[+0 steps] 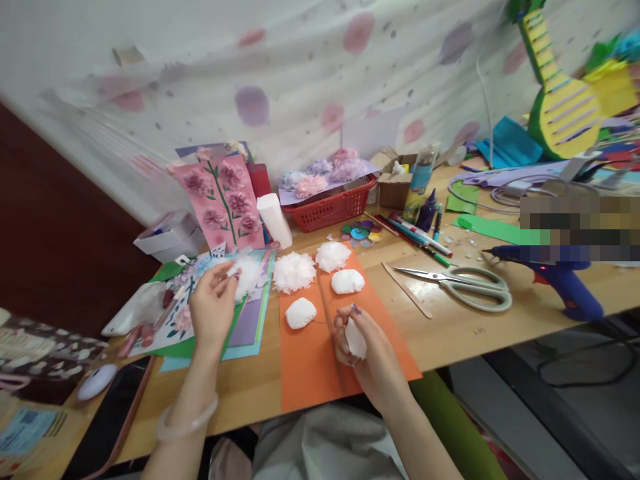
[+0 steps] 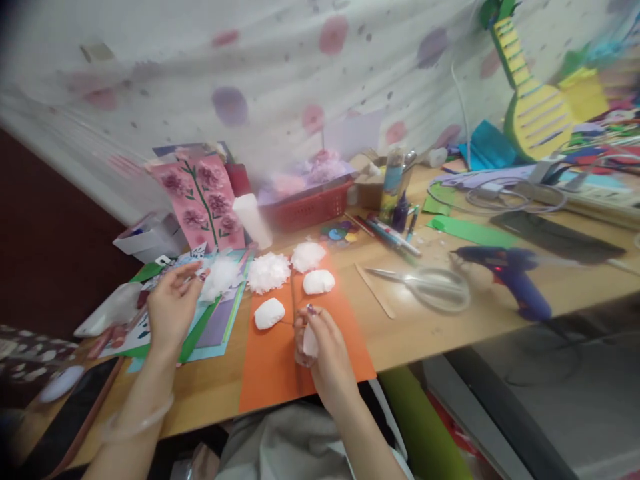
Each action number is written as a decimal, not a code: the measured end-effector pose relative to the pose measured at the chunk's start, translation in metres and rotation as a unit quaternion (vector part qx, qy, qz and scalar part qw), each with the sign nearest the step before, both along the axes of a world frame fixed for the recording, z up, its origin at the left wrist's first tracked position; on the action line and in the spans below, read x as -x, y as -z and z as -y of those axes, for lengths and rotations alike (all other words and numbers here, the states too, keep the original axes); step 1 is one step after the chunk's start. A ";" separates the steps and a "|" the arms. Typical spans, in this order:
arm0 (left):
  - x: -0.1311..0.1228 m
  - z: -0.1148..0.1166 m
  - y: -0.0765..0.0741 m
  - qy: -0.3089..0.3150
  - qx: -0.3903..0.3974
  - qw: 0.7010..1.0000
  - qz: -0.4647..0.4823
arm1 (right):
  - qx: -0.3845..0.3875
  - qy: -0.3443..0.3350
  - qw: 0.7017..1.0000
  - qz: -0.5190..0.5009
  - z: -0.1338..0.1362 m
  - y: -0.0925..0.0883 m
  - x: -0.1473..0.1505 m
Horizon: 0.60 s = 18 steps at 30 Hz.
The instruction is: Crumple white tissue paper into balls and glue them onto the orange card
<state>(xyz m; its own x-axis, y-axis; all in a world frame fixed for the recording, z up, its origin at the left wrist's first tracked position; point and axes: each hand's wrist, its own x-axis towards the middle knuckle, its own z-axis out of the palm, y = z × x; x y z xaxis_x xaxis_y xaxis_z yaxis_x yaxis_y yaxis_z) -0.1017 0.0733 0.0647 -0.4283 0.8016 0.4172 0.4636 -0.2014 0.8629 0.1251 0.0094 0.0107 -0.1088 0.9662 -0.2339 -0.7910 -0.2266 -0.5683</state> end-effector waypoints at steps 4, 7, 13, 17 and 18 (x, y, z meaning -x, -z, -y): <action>-0.069 0.050 0.004 0.154 0.010 0.979 -0.135 | 0.084 0.001 0.991 -0.100 -0.006 -0.010 -0.011; -0.100 0.067 0.017 0.227 -0.010 0.952 -0.204 | 0.123 0.006 0.982 -0.144 -0.005 -0.014 -0.016; -0.105 0.069 0.030 0.171 -0.056 0.954 -0.240 | 0.121 -0.007 0.979 -0.165 -0.002 -0.012 -0.016; -0.115 0.077 0.024 0.214 -0.105 0.901 -0.364 | 0.115 -0.010 0.980 -0.165 -0.005 -0.009 -0.015; -0.119 0.078 0.024 0.230 -0.095 0.886 -0.391 | 0.114 -0.010 0.979 -0.168 -0.006 -0.009 -0.015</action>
